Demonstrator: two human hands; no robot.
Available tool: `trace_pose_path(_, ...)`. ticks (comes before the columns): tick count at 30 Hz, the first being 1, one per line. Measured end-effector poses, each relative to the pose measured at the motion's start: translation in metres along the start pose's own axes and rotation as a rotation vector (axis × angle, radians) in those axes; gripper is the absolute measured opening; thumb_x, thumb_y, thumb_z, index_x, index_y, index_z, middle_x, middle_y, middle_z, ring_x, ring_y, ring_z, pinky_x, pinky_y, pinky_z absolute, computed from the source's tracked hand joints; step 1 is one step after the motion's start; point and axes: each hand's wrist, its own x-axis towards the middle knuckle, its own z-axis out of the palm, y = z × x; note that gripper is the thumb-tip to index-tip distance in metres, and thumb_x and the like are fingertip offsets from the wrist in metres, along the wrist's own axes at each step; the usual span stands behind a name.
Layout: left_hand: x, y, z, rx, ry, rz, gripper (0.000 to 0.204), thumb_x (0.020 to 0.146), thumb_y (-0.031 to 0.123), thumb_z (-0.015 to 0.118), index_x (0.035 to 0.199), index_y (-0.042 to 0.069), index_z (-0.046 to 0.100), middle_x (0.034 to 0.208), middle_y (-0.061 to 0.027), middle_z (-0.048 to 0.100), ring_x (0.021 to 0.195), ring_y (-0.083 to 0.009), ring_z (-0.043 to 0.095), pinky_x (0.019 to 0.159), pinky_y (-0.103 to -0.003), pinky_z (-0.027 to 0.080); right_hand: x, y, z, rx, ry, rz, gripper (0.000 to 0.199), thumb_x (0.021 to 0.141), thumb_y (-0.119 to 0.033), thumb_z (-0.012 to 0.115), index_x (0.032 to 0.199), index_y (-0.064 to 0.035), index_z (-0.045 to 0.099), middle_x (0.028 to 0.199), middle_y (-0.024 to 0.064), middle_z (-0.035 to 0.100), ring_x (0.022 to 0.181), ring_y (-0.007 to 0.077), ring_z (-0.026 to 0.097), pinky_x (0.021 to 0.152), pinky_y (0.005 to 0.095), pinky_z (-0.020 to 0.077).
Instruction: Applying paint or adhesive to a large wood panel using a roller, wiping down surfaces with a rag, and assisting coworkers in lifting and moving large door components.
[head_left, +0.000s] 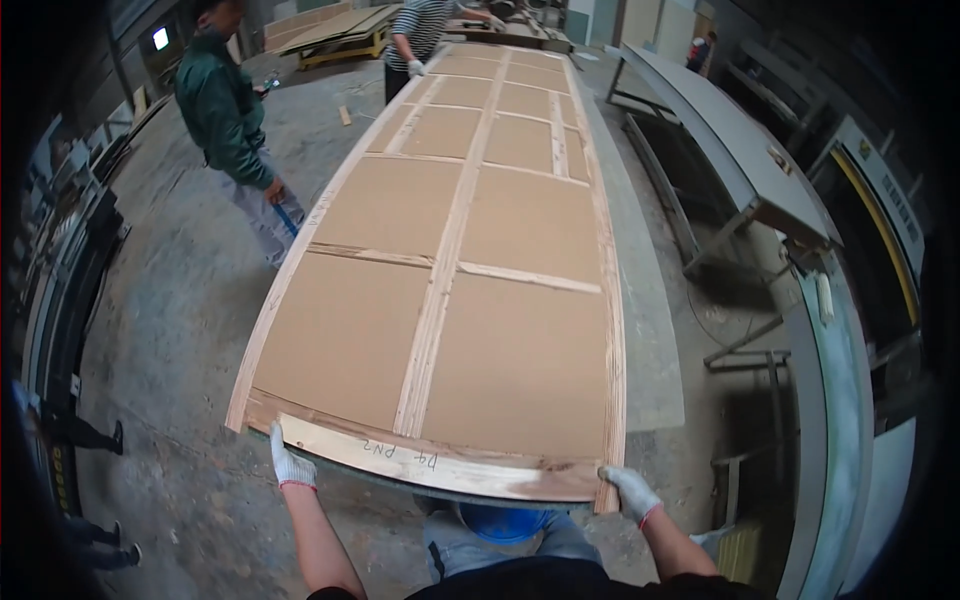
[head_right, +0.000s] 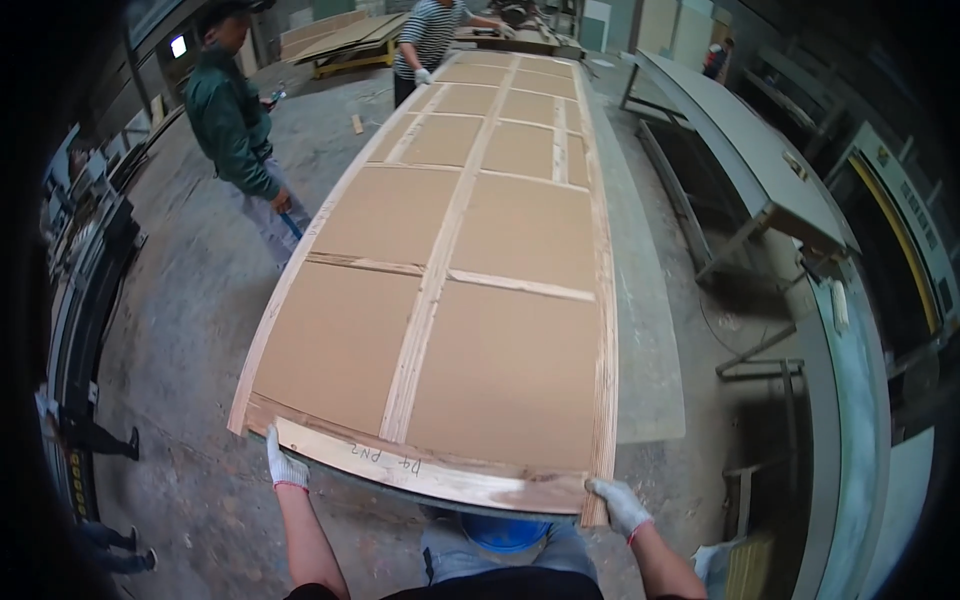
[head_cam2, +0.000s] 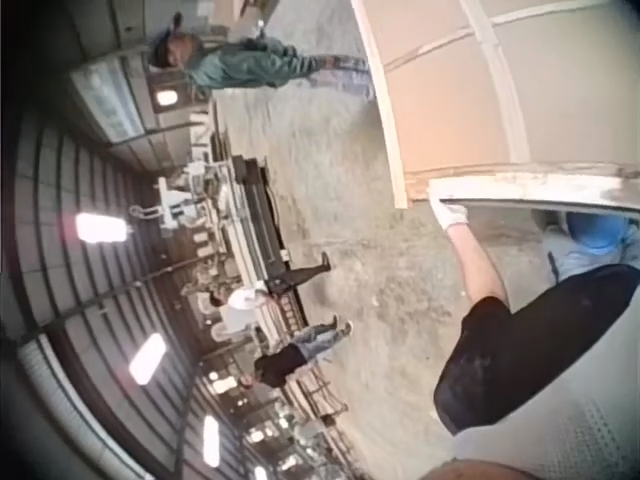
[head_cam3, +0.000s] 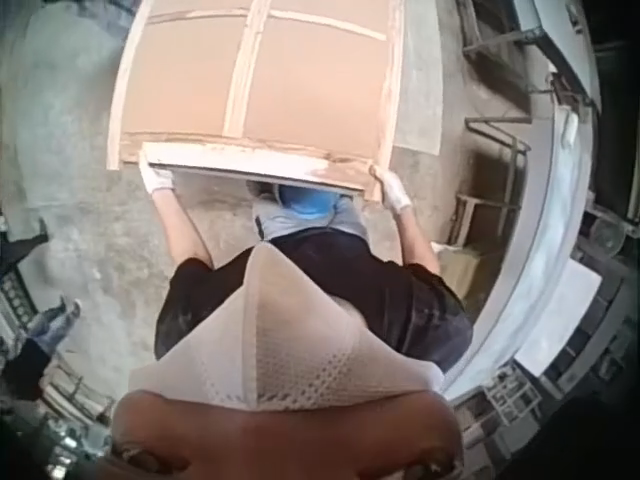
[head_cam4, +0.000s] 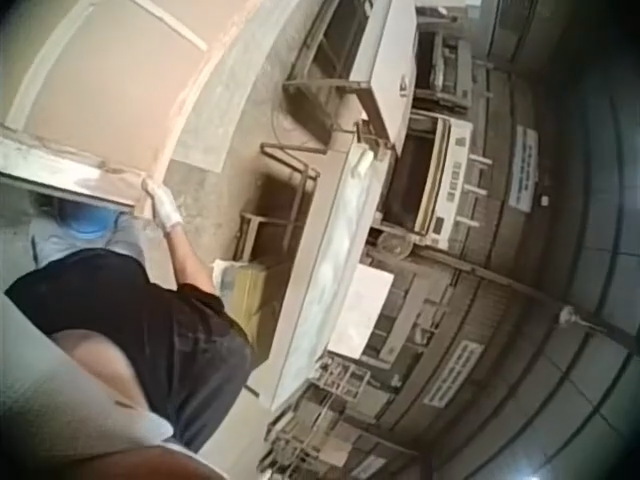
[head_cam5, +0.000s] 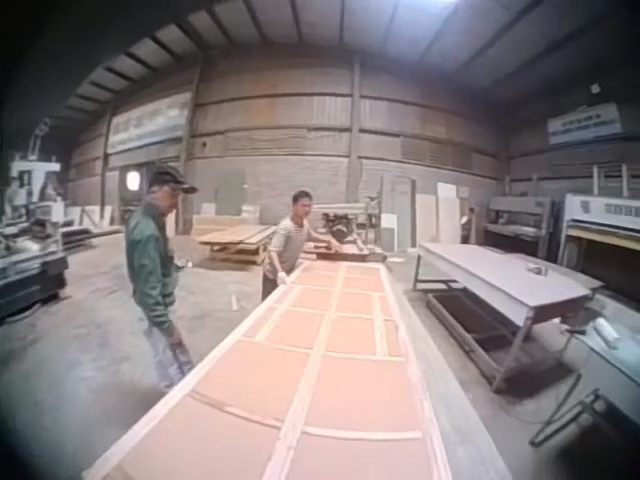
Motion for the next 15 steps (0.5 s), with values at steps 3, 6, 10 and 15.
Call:
trace_pose_path(3, -0.023, 0.007, 0.01, 0.008, 0.017, 0.033, 0.059, 0.096, 0.048, 0.068, 0.138, 0.009, 0.058, 0.136, -0.0053, 0.062, 0.124, -0.0253, 0.059, 0.11, -0.045, 0.046, 0.012, -0.012, -0.02, -0.043, -0.039, -0.037, 0.038, 0.091, -0.024, 0.074, 0.117, 0.0029, 0.067, 0.095, 0.0097, 0.07, 0.076, 0.0218, 0.072, 0.061, 0.0416, 0.063)
trace_pose_path(6, -0.048, 0.003, 0.028, 0.001, -0.036, 0.037, 0.061, 0.095, 0.05, 0.068, 0.14, 0.01, 0.057, 0.138, -0.0055, 0.061, 0.125, -0.0263, 0.058, 0.111, -0.046, 0.045, 0.003, -0.03, -0.039, -0.082, -0.05, -0.042, 0.044, 0.09, -0.027, 0.076, 0.12, 0.0045, 0.067, 0.098, 0.0093, 0.072, 0.077, 0.0217, 0.072, 0.064, 0.041, 0.0622)
trace_pose_path(10, -0.109, -0.039, 0.041, 0.001, -0.062, -0.153, 0.063, 0.094, 0.053, 0.067, 0.142, 0.013, 0.057, 0.141, -0.0054, 0.06, 0.126, -0.0272, 0.058, 0.114, -0.05, 0.041, -0.026, -0.057, -0.083, -0.185, 0.084, -0.163, 0.047, 0.09, -0.029, 0.076, 0.121, 0.0045, 0.07, 0.105, 0.009, 0.074, 0.088, 0.0183, 0.07, 0.081, 0.0345, 0.056)
trace_pose_path(15, -0.15, -0.121, 0.035, 0.018, 0.068, -0.094, 0.062, 0.096, 0.054, 0.064, 0.142, 0.014, 0.056, 0.143, -0.0069, 0.058, 0.131, -0.0286, 0.054, 0.115, -0.053, 0.039, 0.015, -0.049, -0.151, -0.368, 0.193, -0.177, 0.047, 0.089, -0.033, 0.074, 0.119, 0.0037, 0.072, 0.11, 0.0086, 0.073, 0.095, 0.0176, 0.067, 0.087, 0.0337, 0.0527)
